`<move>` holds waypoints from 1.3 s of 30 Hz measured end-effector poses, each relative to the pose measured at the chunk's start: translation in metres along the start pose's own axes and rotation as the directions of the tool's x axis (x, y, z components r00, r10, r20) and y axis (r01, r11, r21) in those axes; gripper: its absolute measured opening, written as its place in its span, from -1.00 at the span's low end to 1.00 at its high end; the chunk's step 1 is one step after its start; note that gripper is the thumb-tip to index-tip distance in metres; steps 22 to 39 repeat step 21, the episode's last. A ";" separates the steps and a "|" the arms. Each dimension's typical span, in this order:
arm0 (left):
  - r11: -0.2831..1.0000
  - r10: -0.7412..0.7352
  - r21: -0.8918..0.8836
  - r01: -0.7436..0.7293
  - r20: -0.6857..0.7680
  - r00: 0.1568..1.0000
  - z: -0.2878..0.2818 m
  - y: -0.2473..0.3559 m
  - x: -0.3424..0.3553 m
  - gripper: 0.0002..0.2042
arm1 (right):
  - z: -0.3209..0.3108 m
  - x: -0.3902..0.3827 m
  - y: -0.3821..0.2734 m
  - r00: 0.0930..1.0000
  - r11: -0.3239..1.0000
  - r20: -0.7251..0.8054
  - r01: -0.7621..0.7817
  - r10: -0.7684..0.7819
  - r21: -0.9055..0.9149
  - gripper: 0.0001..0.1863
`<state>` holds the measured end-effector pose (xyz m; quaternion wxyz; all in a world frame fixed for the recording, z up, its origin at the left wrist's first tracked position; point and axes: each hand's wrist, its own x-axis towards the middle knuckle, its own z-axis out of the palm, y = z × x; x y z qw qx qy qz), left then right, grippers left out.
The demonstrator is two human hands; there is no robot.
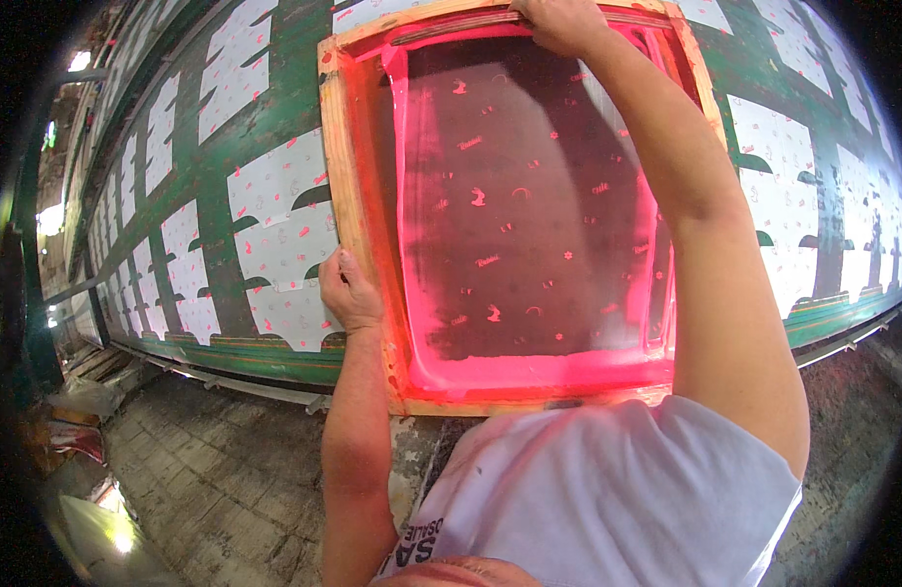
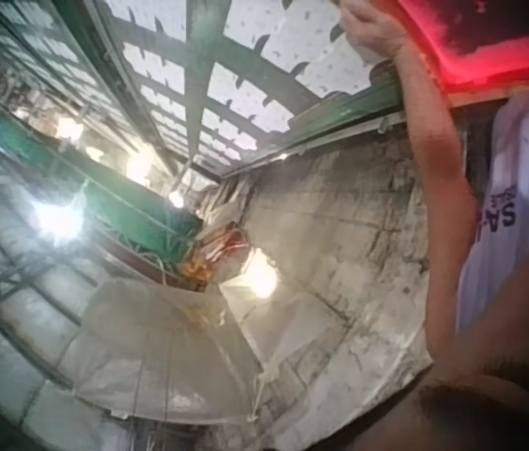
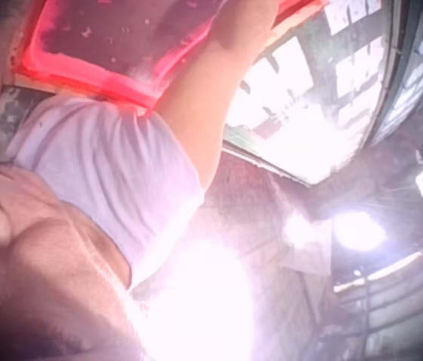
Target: The person uses a squeegee to pull pink ink across a screen-printing frame placed over a large flat surface with a repeating pattern. The person repeatedly repositions the frame and repeats the squeegee stroke to apply ink to successive sections of the surface.
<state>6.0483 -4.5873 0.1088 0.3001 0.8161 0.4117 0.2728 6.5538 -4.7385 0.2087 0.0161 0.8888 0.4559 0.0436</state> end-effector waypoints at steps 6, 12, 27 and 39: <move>0.998 0.032 0.050 -0.031 -0.034 0.999 0.003 -0.003 0.002 -0.56 | -0.027 -0.004 -0.003 0.978 0.998 0.202 0.057 -0.059 0.019 -0.61; 0.997 -0.046 0.070 0.043 0.044 0.998 0.000 0.003 0.005 -0.54 | -0.022 -0.086 -0.037 0.984 0.990 0.121 0.127 -0.133 0.058 -0.55; 0.991 -0.093 0.099 0.087 0.062 0.994 -0.014 0.017 -0.004 -0.43 | -0.049 -0.266 -0.135 0.963 0.995 0.264 0.039 -0.062 0.089 -0.58; 0.991 -0.093 0.099 0.087 0.062 0.994 -0.014 0.017 -0.004 -0.43 | -0.049 -0.266 -0.135 0.963 0.995 0.264 0.039 -0.062 0.089 -0.58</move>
